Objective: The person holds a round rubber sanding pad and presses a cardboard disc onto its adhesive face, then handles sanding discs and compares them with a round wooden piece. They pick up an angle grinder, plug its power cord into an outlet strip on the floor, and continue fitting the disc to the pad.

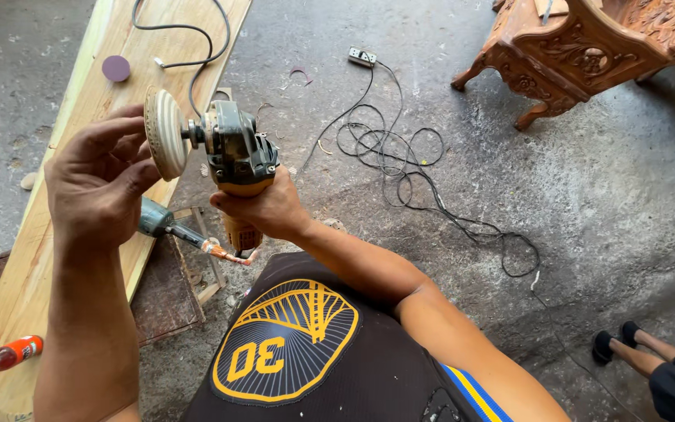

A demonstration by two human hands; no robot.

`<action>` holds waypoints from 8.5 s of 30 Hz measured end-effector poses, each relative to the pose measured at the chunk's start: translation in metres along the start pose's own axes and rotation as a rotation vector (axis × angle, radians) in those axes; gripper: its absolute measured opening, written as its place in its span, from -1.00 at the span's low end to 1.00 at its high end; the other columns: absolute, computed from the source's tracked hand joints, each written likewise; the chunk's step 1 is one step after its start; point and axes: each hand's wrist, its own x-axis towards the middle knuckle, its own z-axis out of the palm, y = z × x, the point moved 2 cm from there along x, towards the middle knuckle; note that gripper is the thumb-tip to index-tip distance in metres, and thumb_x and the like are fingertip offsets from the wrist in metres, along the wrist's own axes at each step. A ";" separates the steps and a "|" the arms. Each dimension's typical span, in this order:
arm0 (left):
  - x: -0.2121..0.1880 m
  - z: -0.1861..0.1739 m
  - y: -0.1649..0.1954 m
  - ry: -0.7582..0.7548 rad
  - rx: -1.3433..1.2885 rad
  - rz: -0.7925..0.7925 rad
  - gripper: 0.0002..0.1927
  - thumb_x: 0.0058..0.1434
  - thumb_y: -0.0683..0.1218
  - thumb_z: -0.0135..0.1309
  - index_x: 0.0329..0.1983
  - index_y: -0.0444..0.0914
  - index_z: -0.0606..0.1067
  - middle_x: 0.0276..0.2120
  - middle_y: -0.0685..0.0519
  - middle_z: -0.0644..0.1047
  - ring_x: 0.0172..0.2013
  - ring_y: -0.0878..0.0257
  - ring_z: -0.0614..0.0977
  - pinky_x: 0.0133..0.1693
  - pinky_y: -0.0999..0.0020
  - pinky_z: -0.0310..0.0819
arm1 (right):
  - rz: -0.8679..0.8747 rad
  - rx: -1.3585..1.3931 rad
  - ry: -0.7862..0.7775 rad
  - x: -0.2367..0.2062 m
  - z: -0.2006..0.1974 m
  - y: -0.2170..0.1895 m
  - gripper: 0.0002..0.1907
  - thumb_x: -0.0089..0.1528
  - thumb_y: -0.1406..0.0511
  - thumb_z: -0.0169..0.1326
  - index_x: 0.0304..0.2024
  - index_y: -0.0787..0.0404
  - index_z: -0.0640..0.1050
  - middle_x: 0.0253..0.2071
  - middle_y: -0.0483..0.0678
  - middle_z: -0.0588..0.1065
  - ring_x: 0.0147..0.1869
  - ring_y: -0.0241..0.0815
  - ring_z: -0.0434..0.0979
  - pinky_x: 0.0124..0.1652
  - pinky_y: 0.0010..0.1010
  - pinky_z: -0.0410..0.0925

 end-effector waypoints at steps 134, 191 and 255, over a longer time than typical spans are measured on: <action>0.005 0.012 -0.049 -0.042 0.141 0.187 -0.04 0.16 0.75 -0.62 0.57 0.35 -0.25 0.64 0.06 -0.31 0.62 0.05 -0.29 0.55 -0.21 -0.53 | 0.404 1.150 -0.504 0.004 -0.016 0.048 -0.08 0.42 -0.30 -0.19 0.43 0.32 0.32 0.20 0.29 0.48 0.14 0.24 0.58 0.17 0.18 0.43; -0.370 -0.241 -0.203 1.120 0.028 -0.635 -0.39 -0.09 -0.08 0.36 0.07 -0.32 0.51 -0.12 -0.05 0.67 -0.09 0.20 0.69 0.03 0.24 0.54 | 1.005 0.128 -0.759 0.061 0.293 0.250 -0.18 0.37 -0.23 -0.41 0.46 0.13 0.24 0.09 0.10 0.54 0.11 0.15 0.55 0.15 -0.02 0.34; -1.165 -0.812 -0.091 1.930 0.373 -1.376 0.22 -0.06 -0.09 0.54 0.53 -0.18 -0.03 0.33 -0.42 0.13 0.30 -0.27 0.24 0.27 -0.02 0.20 | 0.019 -1.401 -1.086 -0.333 1.149 0.488 0.27 0.11 0.14 0.42 0.56 0.09 -0.21 0.18 0.33 0.36 0.22 0.29 0.40 0.18 -0.01 0.32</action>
